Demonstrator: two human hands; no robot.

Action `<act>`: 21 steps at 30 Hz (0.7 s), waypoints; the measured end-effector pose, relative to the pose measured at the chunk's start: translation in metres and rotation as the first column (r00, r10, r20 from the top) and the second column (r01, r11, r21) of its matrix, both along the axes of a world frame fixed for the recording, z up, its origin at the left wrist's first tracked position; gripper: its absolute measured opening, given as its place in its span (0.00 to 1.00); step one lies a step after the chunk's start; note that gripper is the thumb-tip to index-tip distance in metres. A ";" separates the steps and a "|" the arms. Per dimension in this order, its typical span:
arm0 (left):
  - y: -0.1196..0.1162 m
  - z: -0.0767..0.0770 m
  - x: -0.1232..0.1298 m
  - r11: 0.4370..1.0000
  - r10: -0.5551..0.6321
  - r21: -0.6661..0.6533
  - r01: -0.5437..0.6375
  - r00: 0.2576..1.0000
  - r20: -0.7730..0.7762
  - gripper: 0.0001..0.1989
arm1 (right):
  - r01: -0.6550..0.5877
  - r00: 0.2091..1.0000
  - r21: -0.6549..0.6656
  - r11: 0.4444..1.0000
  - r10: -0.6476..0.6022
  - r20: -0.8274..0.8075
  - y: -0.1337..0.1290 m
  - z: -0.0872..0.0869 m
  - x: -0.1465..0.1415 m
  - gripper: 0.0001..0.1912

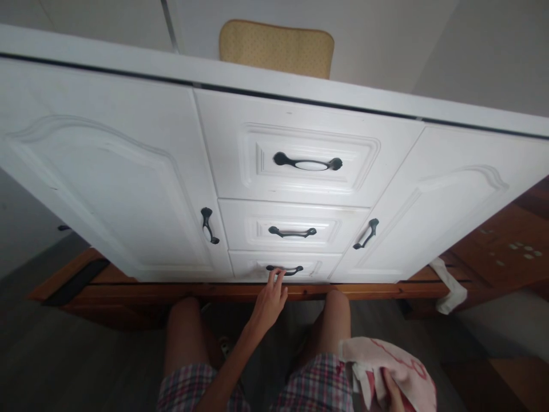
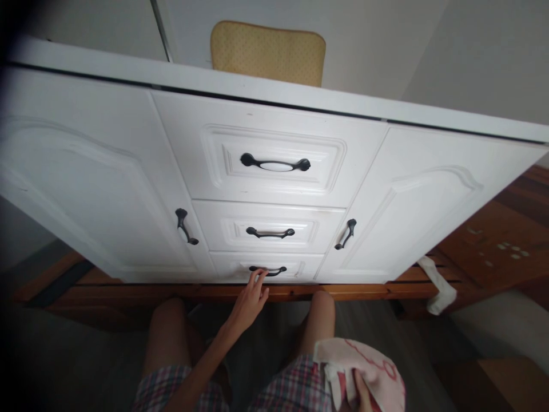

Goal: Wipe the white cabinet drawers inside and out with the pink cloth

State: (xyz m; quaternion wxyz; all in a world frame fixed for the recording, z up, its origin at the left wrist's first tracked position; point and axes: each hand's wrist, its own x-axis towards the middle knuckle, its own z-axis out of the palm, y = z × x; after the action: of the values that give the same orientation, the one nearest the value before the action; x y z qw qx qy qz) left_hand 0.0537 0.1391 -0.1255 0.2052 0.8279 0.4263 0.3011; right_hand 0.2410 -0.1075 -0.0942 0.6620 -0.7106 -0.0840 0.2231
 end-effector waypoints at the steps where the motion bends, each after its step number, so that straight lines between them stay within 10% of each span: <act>1: 0.000 0.002 0.001 1.000 0.007 -0.001 -0.007 1.000 0.000 0.23 | -0.002 1.000 0.008 1.000 0.002 -0.002 0.003 -0.001 0.001 0.36; 9: -0.023 0.005 0.003 0.997 0.072 -0.013 -0.072 0.997 -0.017 0.16 | 0.067 0.996 0.119 0.991 -0.059 -0.067 0.020 0.012 0.009 0.38; 17: -0.079 -0.009 -0.017 0.996 0.036 -0.079 -0.035 0.999 0.011 0.19 | 0.255 0.967 0.239 0.937 -0.251 -0.046 0.042 0.100 0.021 0.32; 21: -0.095 -0.006 -0.026 0.992 0.013 -0.123 -0.011 1.000 0.015 0.21 | -0.136 0.946 -0.104 0.985 0.161 0.281 0.053 0.146 0.012 0.28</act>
State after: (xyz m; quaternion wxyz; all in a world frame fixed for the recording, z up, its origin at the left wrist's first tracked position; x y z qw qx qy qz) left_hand 0.0281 0.0438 -0.1312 0.2574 0.8086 0.4474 0.2823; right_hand 0.2529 -0.0543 0.0521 0.5936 -0.7543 -0.2235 0.1696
